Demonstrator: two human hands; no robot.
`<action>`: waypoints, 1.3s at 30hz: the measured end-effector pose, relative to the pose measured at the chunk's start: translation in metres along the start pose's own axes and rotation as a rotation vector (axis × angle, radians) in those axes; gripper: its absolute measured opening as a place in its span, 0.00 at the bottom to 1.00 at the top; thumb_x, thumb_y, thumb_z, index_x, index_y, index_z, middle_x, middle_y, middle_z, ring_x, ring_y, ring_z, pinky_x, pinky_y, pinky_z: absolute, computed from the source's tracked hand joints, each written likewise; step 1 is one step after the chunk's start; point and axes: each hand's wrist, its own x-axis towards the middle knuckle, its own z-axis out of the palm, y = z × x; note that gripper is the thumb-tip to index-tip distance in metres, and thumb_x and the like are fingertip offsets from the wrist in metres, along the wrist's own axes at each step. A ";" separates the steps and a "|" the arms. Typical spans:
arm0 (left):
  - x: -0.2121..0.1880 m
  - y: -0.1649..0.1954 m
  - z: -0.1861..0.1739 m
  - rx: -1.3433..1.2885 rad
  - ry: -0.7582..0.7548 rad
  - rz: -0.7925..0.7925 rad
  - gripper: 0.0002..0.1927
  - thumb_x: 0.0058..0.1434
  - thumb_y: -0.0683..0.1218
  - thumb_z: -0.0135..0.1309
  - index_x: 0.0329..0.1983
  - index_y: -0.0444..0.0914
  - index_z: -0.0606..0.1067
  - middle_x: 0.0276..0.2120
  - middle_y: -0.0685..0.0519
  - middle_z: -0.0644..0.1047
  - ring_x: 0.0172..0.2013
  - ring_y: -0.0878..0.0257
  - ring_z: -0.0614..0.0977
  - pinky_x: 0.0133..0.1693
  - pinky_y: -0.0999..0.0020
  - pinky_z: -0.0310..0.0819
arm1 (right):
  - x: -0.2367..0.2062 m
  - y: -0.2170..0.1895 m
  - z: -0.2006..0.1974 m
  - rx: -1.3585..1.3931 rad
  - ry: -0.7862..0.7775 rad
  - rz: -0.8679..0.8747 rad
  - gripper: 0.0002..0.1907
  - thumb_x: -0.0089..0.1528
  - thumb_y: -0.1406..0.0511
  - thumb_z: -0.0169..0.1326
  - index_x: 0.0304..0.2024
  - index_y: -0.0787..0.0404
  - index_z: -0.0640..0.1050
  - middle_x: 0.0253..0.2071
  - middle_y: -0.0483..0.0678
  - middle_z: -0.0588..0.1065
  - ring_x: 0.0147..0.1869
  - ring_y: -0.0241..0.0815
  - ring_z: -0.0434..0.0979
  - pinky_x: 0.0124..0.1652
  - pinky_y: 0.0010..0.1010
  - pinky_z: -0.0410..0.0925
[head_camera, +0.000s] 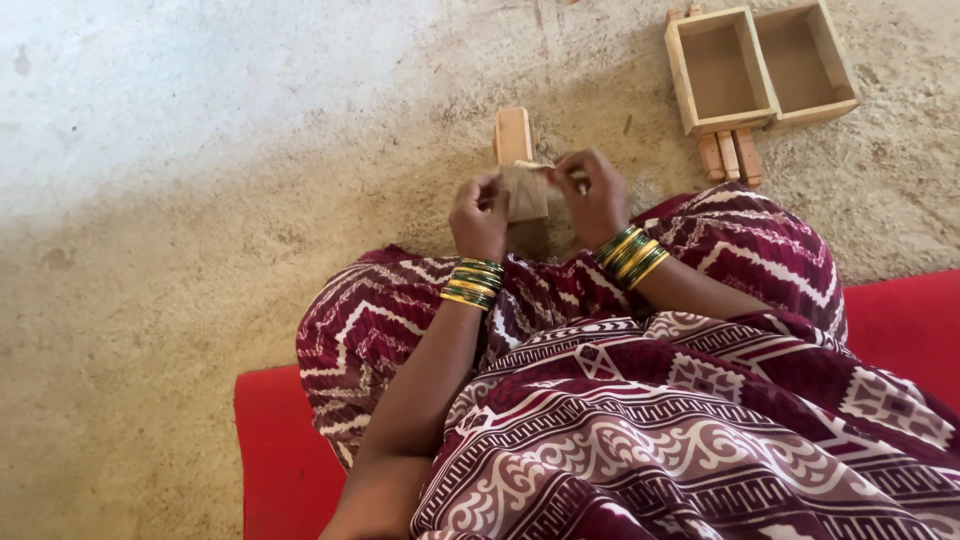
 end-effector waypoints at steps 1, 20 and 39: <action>0.000 -0.003 0.002 0.038 0.038 0.023 0.12 0.65 0.46 0.58 0.50 0.37 0.80 0.48 0.47 0.82 0.46 0.60 0.85 0.50 0.64 0.80 | 0.001 -0.002 0.001 -0.188 -0.028 -0.158 0.02 0.67 0.70 0.55 0.42 0.61 0.78 0.50 0.46 0.82 0.45 0.35 0.83 0.41 0.25 0.76; -0.006 -0.039 0.016 -0.091 -0.071 -0.074 0.25 0.67 0.36 0.46 0.68 0.36 0.69 0.63 0.41 0.74 0.63 0.52 0.76 0.63 0.64 0.67 | -0.010 -0.037 0.021 -0.768 -0.554 -0.436 0.38 0.69 0.46 0.38 0.75 0.59 0.53 0.78 0.54 0.50 0.81 0.50 0.43 0.73 0.54 0.37; -0.006 -0.029 0.004 -0.366 -0.143 -0.141 0.24 0.72 0.39 0.43 0.71 0.39 0.66 0.68 0.46 0.70 0.65 0.58 0.73 0.64 0.68 0.66 | -0.012 -0.015 0.024 -0.804 -0.605 -0.426 0.37 0.71 0.45 0.31 0.77 0.54 0.50 0.80 0.51 0.44 0.83 0.51 0.34 0.74 0.52 0.33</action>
